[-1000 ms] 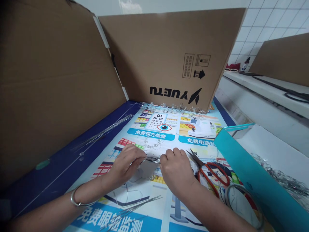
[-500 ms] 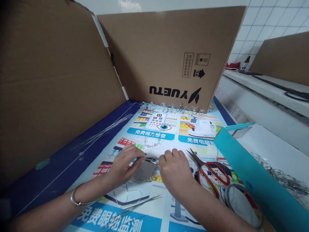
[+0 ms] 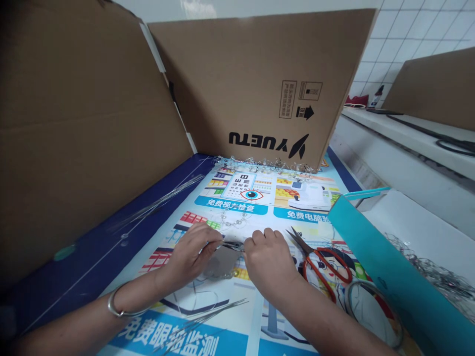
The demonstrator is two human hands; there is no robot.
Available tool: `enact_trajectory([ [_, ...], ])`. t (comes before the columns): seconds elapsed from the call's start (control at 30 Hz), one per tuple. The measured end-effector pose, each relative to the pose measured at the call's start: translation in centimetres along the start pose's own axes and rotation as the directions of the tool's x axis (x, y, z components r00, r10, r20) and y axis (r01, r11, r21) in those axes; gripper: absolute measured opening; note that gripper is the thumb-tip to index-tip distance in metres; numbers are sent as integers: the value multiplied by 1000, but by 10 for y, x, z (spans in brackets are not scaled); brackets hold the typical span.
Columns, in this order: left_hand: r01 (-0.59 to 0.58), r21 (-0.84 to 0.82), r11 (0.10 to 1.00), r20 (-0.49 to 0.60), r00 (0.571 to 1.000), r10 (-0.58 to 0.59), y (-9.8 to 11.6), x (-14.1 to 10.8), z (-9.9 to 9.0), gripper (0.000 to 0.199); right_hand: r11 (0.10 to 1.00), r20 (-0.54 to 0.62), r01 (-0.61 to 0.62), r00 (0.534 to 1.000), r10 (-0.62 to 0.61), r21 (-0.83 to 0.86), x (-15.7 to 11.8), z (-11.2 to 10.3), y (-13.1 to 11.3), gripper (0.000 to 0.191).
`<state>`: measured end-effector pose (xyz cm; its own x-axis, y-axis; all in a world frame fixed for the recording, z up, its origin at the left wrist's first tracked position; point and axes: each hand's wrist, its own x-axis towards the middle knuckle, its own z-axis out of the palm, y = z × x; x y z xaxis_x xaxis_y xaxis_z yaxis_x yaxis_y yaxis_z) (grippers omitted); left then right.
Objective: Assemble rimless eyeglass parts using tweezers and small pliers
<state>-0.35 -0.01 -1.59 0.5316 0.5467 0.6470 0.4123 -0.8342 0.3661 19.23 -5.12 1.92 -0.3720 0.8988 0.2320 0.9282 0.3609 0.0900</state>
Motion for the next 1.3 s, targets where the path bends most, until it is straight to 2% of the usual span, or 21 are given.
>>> enact_trajectory([
  [0.63,51,-12,999,-19,999,-51,0,-3,-1,12,995,39,-30,999,27,91,0,3,-2,12],
  [1.03,145,50,988,11,989,-146,4,4,-6,7,995,33,-77,997,75,60,1,0,2,11],
  [1.3,144,5,990,-13,989,-144,8,5,-9,6,996,21,-59,998,58,70,1,-1,-2,11],
])
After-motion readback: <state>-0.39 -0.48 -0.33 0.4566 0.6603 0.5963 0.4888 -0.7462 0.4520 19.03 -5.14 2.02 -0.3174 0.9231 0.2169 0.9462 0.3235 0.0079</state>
